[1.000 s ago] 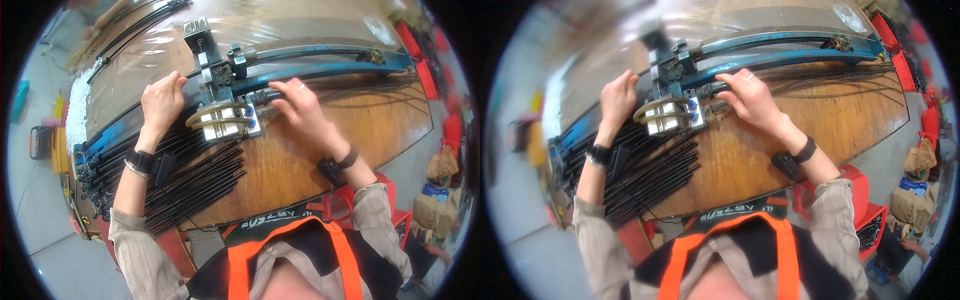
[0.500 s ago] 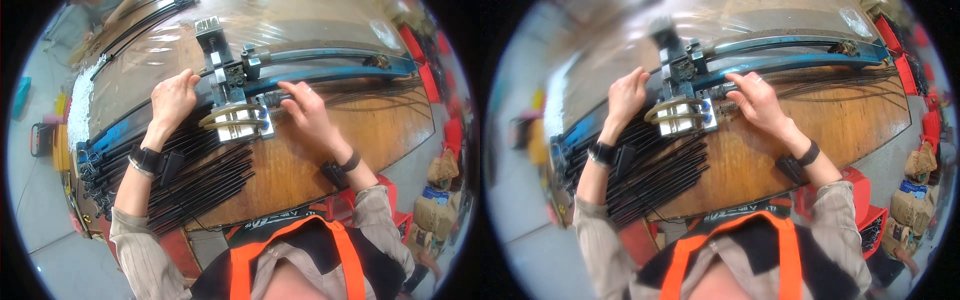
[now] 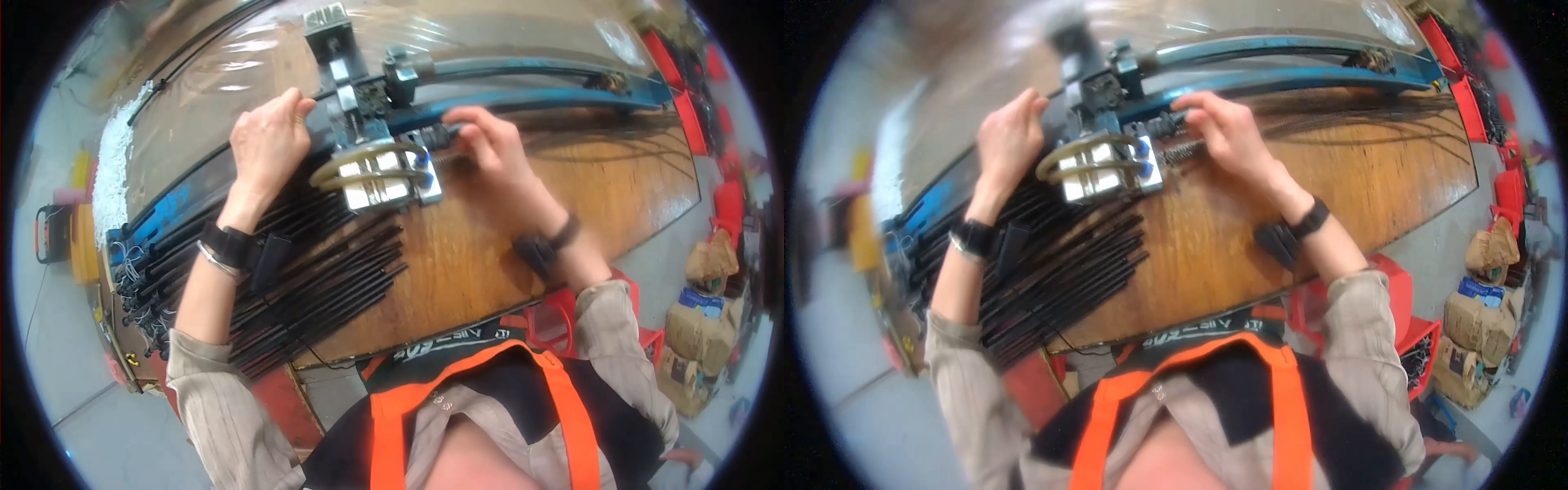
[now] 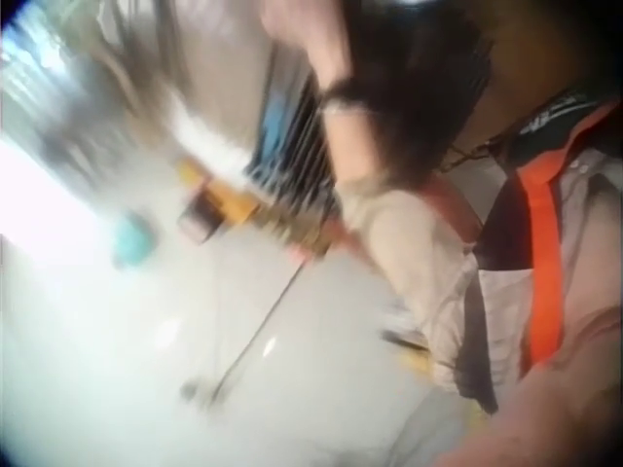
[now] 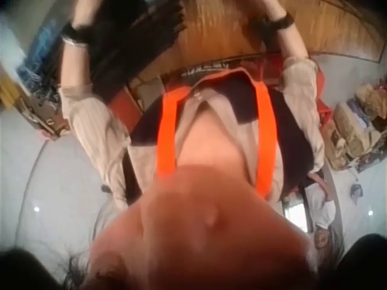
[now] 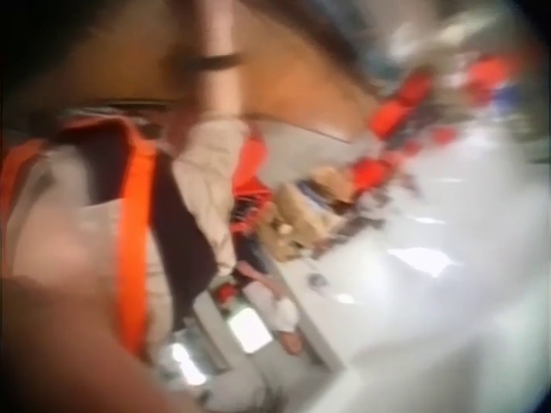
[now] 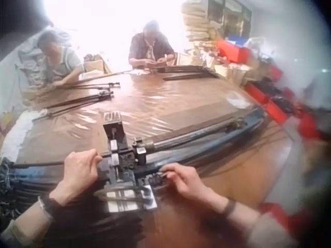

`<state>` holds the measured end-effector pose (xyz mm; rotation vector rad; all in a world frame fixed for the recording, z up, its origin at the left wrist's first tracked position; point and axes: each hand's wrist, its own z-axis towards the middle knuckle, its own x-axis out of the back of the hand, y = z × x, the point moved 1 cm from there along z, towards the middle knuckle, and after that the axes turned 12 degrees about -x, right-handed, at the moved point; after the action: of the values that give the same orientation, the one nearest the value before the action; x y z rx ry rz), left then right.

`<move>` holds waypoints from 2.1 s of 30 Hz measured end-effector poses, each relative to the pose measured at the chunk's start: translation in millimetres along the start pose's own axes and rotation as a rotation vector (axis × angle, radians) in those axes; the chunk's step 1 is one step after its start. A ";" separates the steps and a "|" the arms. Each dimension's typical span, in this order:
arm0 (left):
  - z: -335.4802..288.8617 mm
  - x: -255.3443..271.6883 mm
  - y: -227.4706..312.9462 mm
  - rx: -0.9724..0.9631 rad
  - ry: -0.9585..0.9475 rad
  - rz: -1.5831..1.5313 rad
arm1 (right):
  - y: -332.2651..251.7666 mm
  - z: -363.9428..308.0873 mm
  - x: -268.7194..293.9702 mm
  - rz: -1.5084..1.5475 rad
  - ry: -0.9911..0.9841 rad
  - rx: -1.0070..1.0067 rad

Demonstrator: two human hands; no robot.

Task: The person assembles umbrella frames by sliding a spring onto a metal rod, inserting it into a machine, and pulling a lever. They then remove the rod and place it onto a growing pile on the table.

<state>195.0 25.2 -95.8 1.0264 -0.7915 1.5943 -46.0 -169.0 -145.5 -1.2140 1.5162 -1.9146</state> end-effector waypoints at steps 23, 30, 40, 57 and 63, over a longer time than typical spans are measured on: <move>-133.5 -9.9 110.1 0.220 -0.166 -0.010 | 29.0 -16.7 -13.4 -0.576 -0.133 0.199; -131.7 -3.0 123.8 0.092 0.047 -0.240 | 22.5 -30.1 -6.5 -0.338 -0.354 0.065; -139.1 0.2 122.9 0.025 0.038 -0.236 | 13.6 -48.6 -11.9 -0.332 -0.125 0.374; -157.0 32.4 54.4 -0.092 -0.094 -0.117 | 17.4 -44.5 -6.5 -0.338 -0.229 0.229; -114.8 19.8 127.2 -0.160 -0.143 -0.205 | 17.9 -46.4 -5.1 -0.359 -0.308 0.442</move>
<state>43.7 102.8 -125.2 1.0771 -0.8665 1.2742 -84.8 -144.6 -165.3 -1.5462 0.7038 -2.0140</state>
